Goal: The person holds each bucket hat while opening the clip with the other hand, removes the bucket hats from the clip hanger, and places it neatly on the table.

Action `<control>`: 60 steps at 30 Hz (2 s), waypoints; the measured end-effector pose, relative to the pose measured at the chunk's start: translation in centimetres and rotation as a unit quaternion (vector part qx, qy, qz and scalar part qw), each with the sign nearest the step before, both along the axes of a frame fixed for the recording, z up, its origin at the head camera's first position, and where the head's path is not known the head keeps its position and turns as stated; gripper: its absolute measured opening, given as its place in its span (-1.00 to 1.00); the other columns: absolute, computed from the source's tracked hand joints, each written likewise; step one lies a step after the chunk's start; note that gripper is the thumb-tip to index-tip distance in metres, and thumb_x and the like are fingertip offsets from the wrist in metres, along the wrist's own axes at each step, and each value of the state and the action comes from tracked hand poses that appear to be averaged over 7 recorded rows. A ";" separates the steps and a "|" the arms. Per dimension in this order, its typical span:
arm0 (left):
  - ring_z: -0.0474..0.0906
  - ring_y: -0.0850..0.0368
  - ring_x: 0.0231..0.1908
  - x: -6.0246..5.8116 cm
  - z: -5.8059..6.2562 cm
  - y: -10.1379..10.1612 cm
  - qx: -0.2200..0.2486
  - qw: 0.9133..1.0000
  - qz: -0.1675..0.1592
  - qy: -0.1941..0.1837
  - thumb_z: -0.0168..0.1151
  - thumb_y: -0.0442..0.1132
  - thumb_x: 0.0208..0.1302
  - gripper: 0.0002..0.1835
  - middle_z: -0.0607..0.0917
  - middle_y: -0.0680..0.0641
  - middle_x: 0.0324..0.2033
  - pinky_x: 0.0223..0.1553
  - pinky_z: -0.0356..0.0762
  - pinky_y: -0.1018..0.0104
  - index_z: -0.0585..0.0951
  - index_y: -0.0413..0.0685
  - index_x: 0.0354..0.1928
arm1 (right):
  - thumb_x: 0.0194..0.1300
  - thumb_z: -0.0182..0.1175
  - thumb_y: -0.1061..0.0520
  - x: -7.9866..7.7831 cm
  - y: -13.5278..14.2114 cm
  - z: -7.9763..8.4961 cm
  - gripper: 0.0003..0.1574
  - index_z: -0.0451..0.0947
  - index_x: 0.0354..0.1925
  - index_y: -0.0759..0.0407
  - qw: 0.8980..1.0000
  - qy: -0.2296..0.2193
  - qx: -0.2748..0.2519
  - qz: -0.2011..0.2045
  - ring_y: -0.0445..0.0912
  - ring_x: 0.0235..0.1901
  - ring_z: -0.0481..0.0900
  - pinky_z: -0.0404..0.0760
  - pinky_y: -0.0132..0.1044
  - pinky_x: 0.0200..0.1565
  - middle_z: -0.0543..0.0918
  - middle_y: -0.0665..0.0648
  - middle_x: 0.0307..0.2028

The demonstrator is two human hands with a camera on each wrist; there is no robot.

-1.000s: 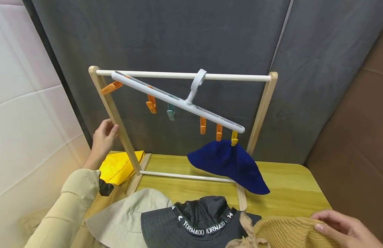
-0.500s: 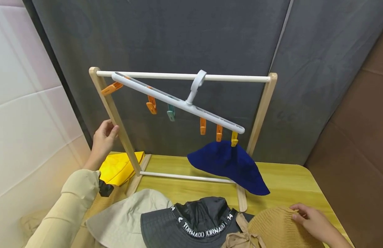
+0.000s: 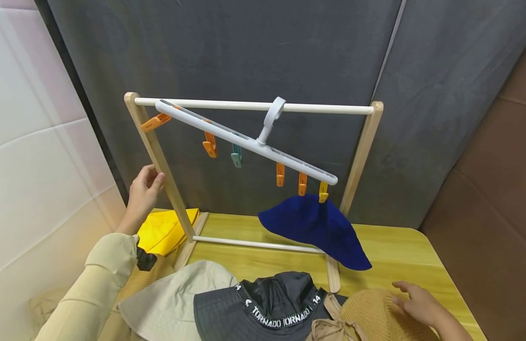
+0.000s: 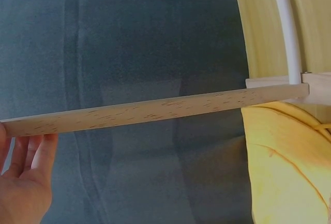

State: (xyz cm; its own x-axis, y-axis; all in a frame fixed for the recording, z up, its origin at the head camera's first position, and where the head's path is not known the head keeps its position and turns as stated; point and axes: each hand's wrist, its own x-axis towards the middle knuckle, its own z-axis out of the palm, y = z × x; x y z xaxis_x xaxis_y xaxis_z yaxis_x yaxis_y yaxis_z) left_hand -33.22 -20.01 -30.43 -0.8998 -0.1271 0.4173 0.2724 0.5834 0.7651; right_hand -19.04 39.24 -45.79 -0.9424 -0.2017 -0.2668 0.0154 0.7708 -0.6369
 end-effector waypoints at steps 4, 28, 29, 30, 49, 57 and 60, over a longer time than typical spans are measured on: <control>0.41 -0.07 0.11 0.1 0.1 -0.1 0.000 1.000 0.001 -0.001 -0.08 -0.01 0.38 -0.49 0.47 -0.20 0.08 0.24 0.32 0.05 0.28 -0.10 0.27 | 0.38 0.02 0.08 -0.7 -2.4 3.1 -0.47 0.35 0.13 0.47 0.993 0.113 0.018 -0.023 0.37 -0.07 0.50 0.59 0.06 -0.20 0.48 0.52 0.03; 0.31 -0.39 0.11 2.6 2.1 2.5 -0.194 0.972 0.042 -0.127 -0.02 -0.15 0.40 -0.36 0.30 -0.47 0.15 0.14 0.34 -0.18 0.06 -0.42 0.33 | 0.40 -0.05 0.20 -8.1 -14.8 11.8 -0.52 0.29 0.23 0.37 0.954 0.280 -0.065 -0.090 0.27 0.08 0.47 0.49 0.11 0.03 0.47 0.44 0.11; 0.29 -0.43 0.11 3.3 2.3 3.3 -0.241 0.957 0.050 -0.153 0.01 -0.13 0.38 -0.30 0.27 -0.51 0.15 0.12 0.34 -0.21 0.02 -0.49 0.32 | 0.39 -0.05 0.20 -8.1 -15.0 11.7 -0.54 0.33 0.19 0.37 0.951 0.284 -0.070 -0.101 0.26 0.06 0.50 0.51 0.11 0.01 0.51 0.44 0.08; 0.29 -0.45 0.08 4.0 2.6 4.1 -0.291 0.938 0.055 -0.180 0.04 -0.10 0.36 -0.28 0.28 -0.53 0.12 0.08 0.37 -0.23 0.04 -0.54 0.29 | 0.39 -0.04 0.20 -8.1 -15.1 11.6 -0.57 0.37 0.16 0.37 0.948 0.288 -0.072 -0.112 0.25 0.03 0.52 0.52 0.09 0.00 0.54 0.42 0.05; -0.03 0.10 0.42 9.7 -0.3 24.4 -0.326 0.889 -0.321 0.029 -0.19 -0.08 0.46 -0.37 0.01 -0.08 0.45 0.35 0.14 0.25 -0.07 -0.14 0.44 | 0.28 0.15 0.17 -7.4 -16.8 10.4 -0.78 0.54 -0.19 0.34 0.937 0.315 -0.106 -0.106 0.12 -0.21 0.65 0.61 0.00 -0.14 0.68 0.31 -0.22; 0.24 0.02 0.32 7.3 -1.4 26.4 -0.251 0.939 -0.236 0.009 -0.16 -0.08 0.45 -0.38 0.25 -0.16 0.35 0.25 0.34 0.18 0.01 -0.18 0.42 | 0.24 0.20 0.22 -7.2 -17.4 10.4 -0.79 0.47 -0.21 0.35 0.938 0.308 -0.128 -0.093 0.18 -0.15 0.63 0.54 0.06 -0.07 0.69 0.34 -0.25; 0.48 0.06 0.13 6.4 -1.8 26.7 -0.200 0.953 -0.229 0.007 -0.12 -0.10 0.44 -0.49 0.50 -0.13 0.17 0.11 0.47 0.26 0.21 -0.19 0.33 | 0.22 0.21 0.22 -7.1 -17.7 10.4 -0.80 0.47 -0.23 0.33 0.938 0.305 -0.142 -0.089 0.17 -0.15 0.64 0.55 0.06 -0.05 0.70 0.31 -0.28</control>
State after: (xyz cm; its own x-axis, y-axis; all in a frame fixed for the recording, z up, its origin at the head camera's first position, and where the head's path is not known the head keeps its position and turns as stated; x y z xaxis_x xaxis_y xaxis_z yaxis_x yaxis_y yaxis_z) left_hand -26.80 6.66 -32.21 -0.8168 0.4485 0.3629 0.5769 0.6448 0.5014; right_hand -26.19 21.58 -35.37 -0.9279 -0.0086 0.3727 -0.3062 0.5878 -0.7488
